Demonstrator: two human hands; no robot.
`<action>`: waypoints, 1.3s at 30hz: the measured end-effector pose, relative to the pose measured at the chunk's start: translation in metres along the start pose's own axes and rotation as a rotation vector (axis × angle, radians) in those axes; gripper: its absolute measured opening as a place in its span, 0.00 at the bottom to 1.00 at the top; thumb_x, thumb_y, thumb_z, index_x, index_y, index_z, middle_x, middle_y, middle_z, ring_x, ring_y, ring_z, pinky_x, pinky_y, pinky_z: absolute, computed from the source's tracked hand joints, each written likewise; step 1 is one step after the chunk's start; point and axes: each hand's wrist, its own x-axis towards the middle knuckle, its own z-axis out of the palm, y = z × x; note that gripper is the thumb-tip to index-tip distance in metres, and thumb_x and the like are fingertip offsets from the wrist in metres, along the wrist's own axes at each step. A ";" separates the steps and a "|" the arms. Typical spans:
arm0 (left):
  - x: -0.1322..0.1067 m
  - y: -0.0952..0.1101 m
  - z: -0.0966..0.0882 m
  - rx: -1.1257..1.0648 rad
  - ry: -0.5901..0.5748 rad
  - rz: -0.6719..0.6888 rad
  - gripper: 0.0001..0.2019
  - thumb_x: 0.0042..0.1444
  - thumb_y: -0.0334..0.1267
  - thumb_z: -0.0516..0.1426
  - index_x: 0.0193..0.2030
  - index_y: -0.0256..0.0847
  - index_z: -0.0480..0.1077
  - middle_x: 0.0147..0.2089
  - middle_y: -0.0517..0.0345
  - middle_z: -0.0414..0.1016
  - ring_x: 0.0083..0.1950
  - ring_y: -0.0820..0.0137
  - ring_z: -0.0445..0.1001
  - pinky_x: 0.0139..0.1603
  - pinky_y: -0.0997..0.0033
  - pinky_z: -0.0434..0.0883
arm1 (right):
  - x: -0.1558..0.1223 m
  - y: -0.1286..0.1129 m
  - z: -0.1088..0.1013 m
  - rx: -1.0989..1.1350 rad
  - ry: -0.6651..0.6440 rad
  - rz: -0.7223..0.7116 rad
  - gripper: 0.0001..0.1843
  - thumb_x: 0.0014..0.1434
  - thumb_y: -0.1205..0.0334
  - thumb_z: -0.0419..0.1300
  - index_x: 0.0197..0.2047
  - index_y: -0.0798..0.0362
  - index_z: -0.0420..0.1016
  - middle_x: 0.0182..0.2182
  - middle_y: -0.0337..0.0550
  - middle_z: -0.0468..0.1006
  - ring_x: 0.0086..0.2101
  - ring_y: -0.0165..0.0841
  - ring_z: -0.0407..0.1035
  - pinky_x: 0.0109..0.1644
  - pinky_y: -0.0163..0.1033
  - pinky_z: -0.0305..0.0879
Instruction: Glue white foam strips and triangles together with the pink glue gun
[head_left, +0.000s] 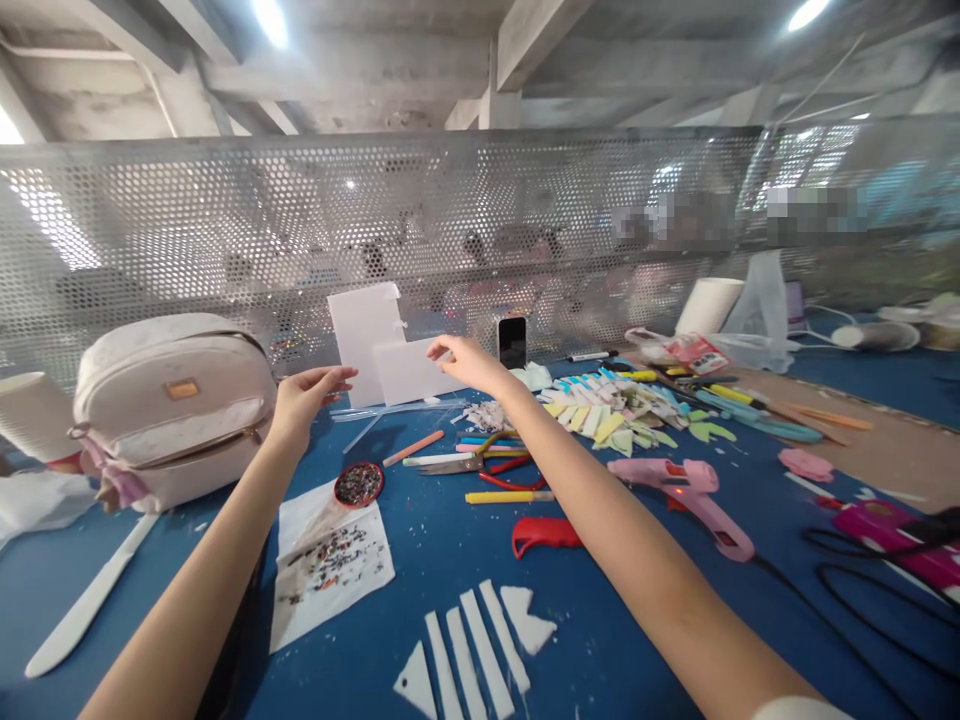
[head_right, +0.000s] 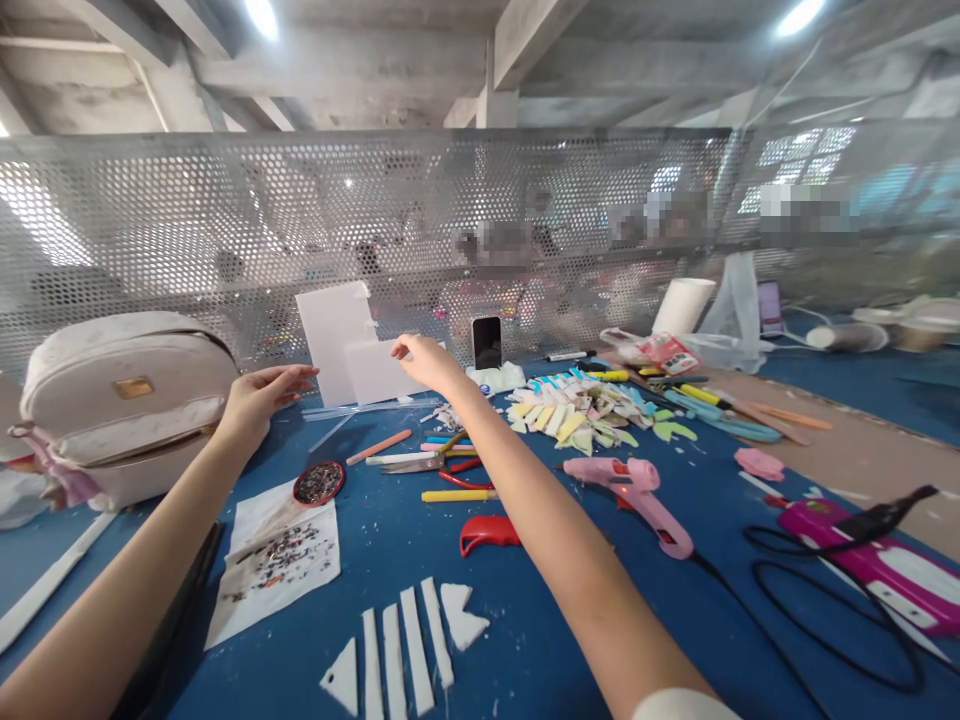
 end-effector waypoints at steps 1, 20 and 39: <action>-0.001 0.001 0.000 0.005 -0.006 -0.009 0.14 0.65 0.45 0.58 0.49 0.36 0.72 0.49 0.52 0.76 0.48 0.66 0.77 0.50 0.57 0.75 | -0.001 -0.001 -0.001 -0.024 -0.027 0.001 0.14 0.68 0.58 0.60 0.54 0.54 0.73 0.51 0.48 0.75 0.46 0.38 0.74 0.50 0.50 0.73; -0.002 0.003 0.005 0.009 -0.136 -0.115 0.16 0.65 0.43 0.58 0.56 0.37 0.69 0.52 0.51 0.75 0.47 0.66 0.77 0.48 0.58 0.76 | 0.003 0.012 0.012 -0.050 -0.170 0.123 0.14 0.68 0.57 0.60 0.52 0.56 0.74 0.47 0.46 0.77 0.41 0.36 0.75 0.43 0.45 0.75; 0.002 -0.011 0.014 0.245 -0.502 -0.089 0.11 0.63 0.40 0.60 0.48 0.36 0.73 0.49 0.53 0.76 0.44 0.68 0.76 0.43 0.64 0.76 | 0.000 0.002 -0.013 0.098 0.060 0.034 0.11 0.68 0.57 0.60 0.48 0.56 0.75 0.42 0.44 0.78 0.37 0.33 0.75 0.41 0.43 0.75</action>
